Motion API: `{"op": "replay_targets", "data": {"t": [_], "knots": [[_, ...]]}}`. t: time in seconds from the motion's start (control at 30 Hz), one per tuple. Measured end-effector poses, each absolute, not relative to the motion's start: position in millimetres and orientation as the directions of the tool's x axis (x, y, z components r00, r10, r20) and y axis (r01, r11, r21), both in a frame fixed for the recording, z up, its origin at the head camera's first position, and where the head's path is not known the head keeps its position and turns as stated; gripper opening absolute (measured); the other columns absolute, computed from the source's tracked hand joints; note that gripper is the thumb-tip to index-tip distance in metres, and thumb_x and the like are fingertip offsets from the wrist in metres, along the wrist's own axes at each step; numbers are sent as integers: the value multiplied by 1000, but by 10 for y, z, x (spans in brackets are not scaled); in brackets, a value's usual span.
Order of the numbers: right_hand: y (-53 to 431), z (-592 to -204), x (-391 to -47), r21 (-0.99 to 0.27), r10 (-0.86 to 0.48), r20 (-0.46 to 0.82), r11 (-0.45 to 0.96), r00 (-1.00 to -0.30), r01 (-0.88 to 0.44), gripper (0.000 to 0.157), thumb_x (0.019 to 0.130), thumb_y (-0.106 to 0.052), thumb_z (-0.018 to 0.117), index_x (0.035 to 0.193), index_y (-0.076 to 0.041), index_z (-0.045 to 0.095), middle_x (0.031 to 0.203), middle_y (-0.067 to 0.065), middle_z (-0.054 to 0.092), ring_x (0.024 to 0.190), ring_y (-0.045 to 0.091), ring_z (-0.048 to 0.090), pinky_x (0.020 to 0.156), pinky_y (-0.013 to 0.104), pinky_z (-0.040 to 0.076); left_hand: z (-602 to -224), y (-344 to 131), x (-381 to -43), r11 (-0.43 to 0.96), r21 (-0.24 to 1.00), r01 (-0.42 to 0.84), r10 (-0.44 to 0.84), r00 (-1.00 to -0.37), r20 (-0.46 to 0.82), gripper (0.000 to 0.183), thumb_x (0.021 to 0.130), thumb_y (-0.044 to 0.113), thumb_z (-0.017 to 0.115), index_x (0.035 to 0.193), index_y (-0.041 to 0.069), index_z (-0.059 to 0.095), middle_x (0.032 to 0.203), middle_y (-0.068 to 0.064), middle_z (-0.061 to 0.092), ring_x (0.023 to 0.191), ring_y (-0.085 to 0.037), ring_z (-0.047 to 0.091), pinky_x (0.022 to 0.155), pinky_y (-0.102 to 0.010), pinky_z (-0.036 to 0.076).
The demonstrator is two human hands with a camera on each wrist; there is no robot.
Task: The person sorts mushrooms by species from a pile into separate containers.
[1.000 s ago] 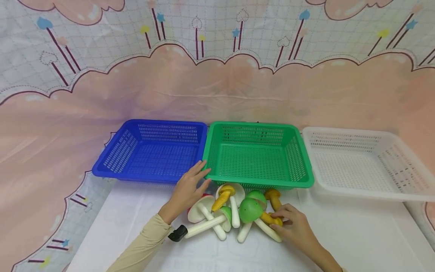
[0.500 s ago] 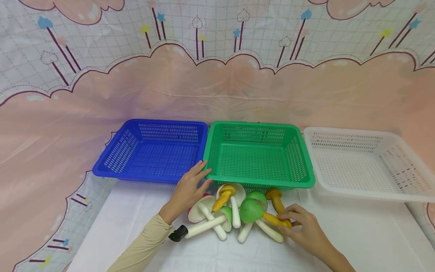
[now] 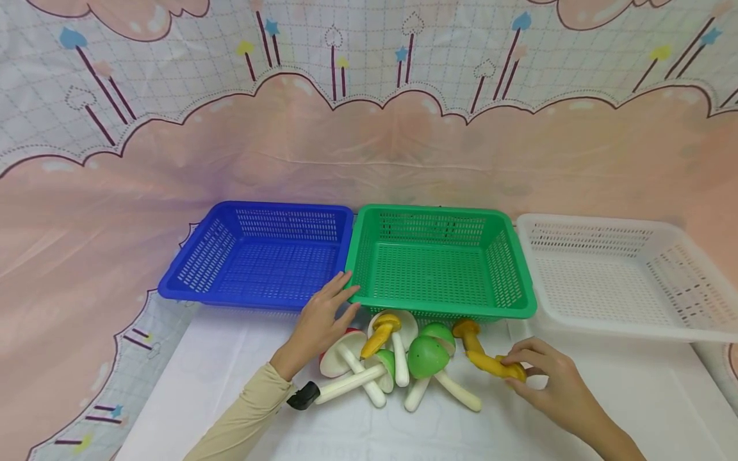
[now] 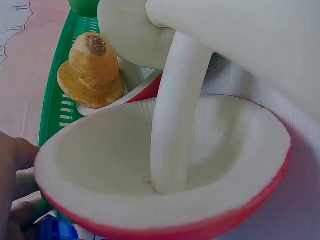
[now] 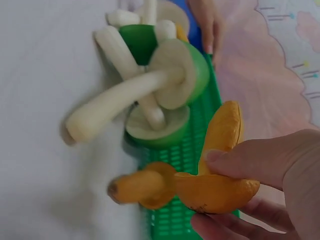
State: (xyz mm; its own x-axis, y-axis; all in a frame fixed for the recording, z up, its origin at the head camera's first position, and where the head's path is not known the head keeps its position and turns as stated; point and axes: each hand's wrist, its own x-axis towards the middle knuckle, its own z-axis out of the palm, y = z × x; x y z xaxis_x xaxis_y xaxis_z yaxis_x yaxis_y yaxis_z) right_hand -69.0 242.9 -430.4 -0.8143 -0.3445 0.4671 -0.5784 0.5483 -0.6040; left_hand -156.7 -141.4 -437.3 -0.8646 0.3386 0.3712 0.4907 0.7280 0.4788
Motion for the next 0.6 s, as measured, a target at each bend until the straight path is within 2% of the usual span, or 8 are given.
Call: {"op": "replay_targets", "data": {"t": [0.17,0.6], "knots": [[2564,-4181,-716,-588,-348,468,564,-812,-580,46,58,10,84,93,-15,70,97,-2,61,82,4,58,61,15,51,-4375,-1414,-1565,726,478,495,340,-862,376,37,93,23,62,126,5,61,145,-13,41,137,-27,32,102,-60,32],[2743,-3971,-763,-549,-337,436,636,-835,-543,44,60,8,84,95,-15,70,95,-6,61,81,2,56,63,13,50,-4402,-1425,-1568,729,483,485,330,-867,374,38,91,21,64,125,6,62,145,-12,41,137,-26,32,101,-61,32]]}}
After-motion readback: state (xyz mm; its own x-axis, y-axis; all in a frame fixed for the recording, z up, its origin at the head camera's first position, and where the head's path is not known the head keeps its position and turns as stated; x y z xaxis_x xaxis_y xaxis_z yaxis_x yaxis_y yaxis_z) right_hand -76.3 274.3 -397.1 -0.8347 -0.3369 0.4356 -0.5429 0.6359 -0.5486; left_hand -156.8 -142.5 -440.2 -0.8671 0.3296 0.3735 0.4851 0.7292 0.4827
